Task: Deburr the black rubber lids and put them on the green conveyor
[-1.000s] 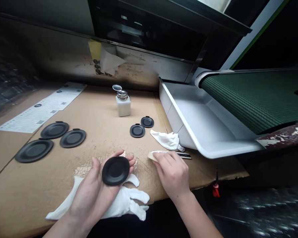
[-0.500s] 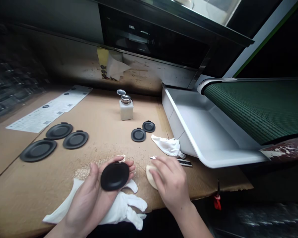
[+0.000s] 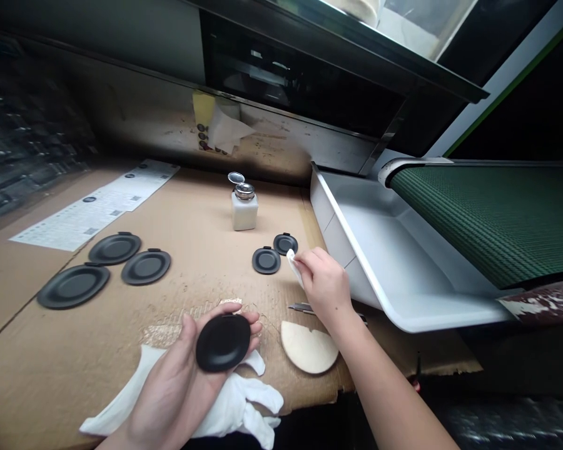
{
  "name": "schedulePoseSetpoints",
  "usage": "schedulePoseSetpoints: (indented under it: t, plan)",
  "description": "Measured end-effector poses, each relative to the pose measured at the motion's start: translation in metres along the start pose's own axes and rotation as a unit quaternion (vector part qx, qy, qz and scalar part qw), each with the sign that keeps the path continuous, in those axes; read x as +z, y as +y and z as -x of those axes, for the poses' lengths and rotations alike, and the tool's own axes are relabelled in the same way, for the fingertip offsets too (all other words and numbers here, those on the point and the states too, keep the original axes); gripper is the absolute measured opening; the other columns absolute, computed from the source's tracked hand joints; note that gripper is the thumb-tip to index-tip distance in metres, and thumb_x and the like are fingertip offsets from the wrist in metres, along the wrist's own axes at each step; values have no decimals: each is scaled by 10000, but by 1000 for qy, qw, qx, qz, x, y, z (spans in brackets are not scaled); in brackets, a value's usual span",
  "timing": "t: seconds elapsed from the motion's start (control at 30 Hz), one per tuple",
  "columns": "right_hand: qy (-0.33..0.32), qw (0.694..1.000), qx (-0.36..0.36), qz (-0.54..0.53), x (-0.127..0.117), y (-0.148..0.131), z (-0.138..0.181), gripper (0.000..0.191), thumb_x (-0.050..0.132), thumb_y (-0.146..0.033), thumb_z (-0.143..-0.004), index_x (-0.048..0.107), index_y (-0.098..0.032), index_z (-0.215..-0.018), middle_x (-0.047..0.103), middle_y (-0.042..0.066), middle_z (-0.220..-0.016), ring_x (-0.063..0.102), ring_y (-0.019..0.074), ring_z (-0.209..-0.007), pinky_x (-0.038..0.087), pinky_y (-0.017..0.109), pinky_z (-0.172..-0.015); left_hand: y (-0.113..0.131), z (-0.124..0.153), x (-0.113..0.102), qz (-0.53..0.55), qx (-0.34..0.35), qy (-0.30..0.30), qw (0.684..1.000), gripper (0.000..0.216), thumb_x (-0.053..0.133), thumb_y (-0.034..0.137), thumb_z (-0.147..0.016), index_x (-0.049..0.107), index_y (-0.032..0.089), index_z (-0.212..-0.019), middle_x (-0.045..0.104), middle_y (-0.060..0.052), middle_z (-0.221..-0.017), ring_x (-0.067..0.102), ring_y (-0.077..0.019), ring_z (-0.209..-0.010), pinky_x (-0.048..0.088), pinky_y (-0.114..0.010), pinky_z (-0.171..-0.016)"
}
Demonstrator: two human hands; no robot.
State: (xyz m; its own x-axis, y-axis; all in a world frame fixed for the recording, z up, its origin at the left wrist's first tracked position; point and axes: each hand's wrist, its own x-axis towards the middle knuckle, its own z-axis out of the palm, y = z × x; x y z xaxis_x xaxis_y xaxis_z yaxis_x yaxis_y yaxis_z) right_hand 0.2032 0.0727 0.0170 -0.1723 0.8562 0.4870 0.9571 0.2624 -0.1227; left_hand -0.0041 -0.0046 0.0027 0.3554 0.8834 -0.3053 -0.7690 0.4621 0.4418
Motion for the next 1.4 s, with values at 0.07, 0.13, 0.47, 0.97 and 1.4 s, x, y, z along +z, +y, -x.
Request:
schedulePoseSetpoints:
  t: [0.07, 0.13, 0.47, 0.97, 1.4]
  plan:
    - [16, 999, -18, -47, -15, -17, 4, 181, 448, -248, -896, 613, -197, -841, 594, 16, -792, 549, 113, -711, 404, 224, -631, -1, 0, -1, 7, -8, 1, 1000, 499, 365, 486, -866, 587, 90, -1071, 653, -186, -1050, 555, -316, -1068, 356, -469, -967]
    - [26, 991, -64, -114, -27, -40, 9, 165, 470, -241, -887, 623, -197, -844, 591, 21, -786, 544, 111, -711, 419, 219, -647, -1, -1, -2, 13, -14, -1, 1000, 491, 367, 484, -867, 586, 98, -1078, 656, -171, -1045, 556, -312, -1063, 353, -471, -968]
    - [-13, 978, -189, -91, -13, -89, 19, 222, 458, -216, -883, 597, -171, -715, 564, 4, -676, 482, 108, -648, 325, 231, -562, -1, -2, 1, -21, 4, -13, 1000, 389, 361, 405, -899, 586, 149, -1086, 596, -104, -1129, 471, -243, -1121, 416, -352, -885]
    - [30, 976, -185, 113, -28, -54, 16, 223, 484, -169, -851, 519, -171, -630, 520, 1, -627, 410, 115, -597, 218, 276, -534, 4, 1, 14, -43, 8, 96, 994, 390, 431, 308, -881, 489, 99, -1205, 684, -159, -952, 641, -261, -908, 502, -414, -824]
    - [9, 979, -172, 109, 5, 17, 10, 133, 495, -193, -875, 621, -190, -833, 627, 28, -821, 492, 137, -737, 325, 257, -609, 4, -3, 3, 32, -29, 68, 997, 461, 411, 360, -877, 447, 68, -1232, 652, -228, -1049, 570, -326, -1069, 404, -451, -954]
